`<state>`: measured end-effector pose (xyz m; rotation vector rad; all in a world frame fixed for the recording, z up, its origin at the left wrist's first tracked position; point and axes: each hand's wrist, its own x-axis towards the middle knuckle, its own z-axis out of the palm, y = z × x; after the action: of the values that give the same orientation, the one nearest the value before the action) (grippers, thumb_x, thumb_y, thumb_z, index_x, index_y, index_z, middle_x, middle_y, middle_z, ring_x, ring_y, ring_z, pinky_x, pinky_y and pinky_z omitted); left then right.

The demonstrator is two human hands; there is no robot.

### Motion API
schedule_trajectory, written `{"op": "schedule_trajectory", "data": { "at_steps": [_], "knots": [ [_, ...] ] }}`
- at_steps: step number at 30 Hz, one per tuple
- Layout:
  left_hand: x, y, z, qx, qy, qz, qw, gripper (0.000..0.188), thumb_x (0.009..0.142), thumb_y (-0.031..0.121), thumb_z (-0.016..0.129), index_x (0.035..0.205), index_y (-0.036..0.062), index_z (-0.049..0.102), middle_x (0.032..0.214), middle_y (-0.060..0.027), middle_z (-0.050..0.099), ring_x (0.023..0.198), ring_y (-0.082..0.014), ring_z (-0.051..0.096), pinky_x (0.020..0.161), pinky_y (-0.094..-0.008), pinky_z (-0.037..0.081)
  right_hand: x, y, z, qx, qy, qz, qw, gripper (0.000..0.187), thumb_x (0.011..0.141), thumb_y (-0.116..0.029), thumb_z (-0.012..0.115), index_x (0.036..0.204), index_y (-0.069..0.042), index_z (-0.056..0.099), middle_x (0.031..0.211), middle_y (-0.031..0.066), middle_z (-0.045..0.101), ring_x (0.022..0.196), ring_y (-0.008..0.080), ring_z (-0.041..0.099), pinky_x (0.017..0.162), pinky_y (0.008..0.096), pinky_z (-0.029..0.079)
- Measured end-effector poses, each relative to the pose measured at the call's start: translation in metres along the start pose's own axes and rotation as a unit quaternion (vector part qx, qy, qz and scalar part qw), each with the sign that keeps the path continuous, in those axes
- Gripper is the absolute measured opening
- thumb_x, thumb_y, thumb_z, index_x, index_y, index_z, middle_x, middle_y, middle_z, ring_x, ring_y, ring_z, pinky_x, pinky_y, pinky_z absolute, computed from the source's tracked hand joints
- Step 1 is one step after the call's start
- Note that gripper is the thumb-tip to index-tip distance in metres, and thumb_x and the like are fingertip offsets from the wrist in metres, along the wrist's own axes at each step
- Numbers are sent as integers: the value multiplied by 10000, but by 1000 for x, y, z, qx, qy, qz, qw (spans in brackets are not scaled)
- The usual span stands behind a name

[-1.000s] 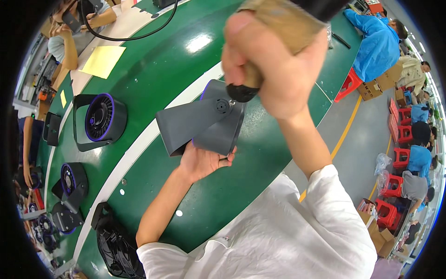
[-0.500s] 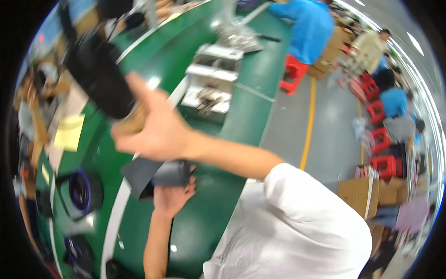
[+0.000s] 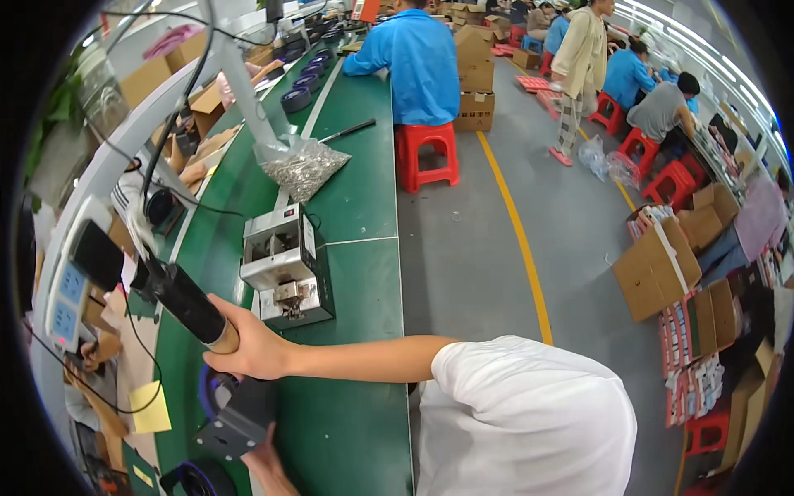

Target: Use an electric screwdriver to assemble plastic housing components on an electronics production line.

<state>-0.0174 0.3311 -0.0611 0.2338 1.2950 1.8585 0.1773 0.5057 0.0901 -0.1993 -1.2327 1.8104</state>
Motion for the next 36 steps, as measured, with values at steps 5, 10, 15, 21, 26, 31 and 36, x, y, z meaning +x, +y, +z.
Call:
{"op": "schedule_trajectory", "data": {
  "at_steps": [5,10,15,21,26,31,36],
  "knots": [
    [80,26,22,137,28,85,987,480,908,269,466,1330,47,402,1276,-122,490,1080,-278,510,858,-451,496,7,62,-20,-9,-65,101,993,671,788,-23,640,1360,-63,292,675,24,522,460,87,498,443,237,430],
    [73,45,-62,309,125,173,927,452,912,241,483,1309,35,419,1245,-124,503,1069,-261,514,854,-443,501,28,113,-33,74,-231,244,939,671,776,-29,656,1357,-38,320,661,29,524,468,99,502,444,237,412],
    [2,15,-95,392,304,278,822,382,884,98,539,1238,-14,451,1092,-138,540,956,-216,528,720,-351,521,50,168,-43,193,-299,315,880,625,734,-89,733,1250,57,414,664,18,523,574,105,565,512,286,503],
    [-21,-16,39,316,285,326,844,353,925,150,516,1240,15,431,1045,-92,533,817,-154,537,756,-270,449,61,145,-60,136,-269,308,902,944,640,-276,738,1412,-31,253,734,52,538,661,153,539,645,256,442],
    [-6,-24,33,152,309,344,874,397,920,71,505,1282,23,350,1037,-92,524,730,-124,526,641,-242,454,55,163,-37,108,-286,302,903,888,606,-327,756,1348,-30,370,771,62,531,717,163,542,684,280,449],
    [-7,-53,64,-2,222,238,946,341,921,87,509,1241,43,401,991,-85,544,755,-130,550,653,-253,463,44,171,-48,103,-261,295,913,688,623,-314,743,1183,-25,467,770,76,533,741,175,542,688,283,443],
    [40,-40,86,128,169,291,933,222,949,137,495,1142,27,504,927,-56,566,780,-121,566,700,-242,460,42,175,-17,106,-123,252,954,464,676,-243,697,1016,-17,476,708,79,528,643,175,540,626,279,445]
  ]
}}
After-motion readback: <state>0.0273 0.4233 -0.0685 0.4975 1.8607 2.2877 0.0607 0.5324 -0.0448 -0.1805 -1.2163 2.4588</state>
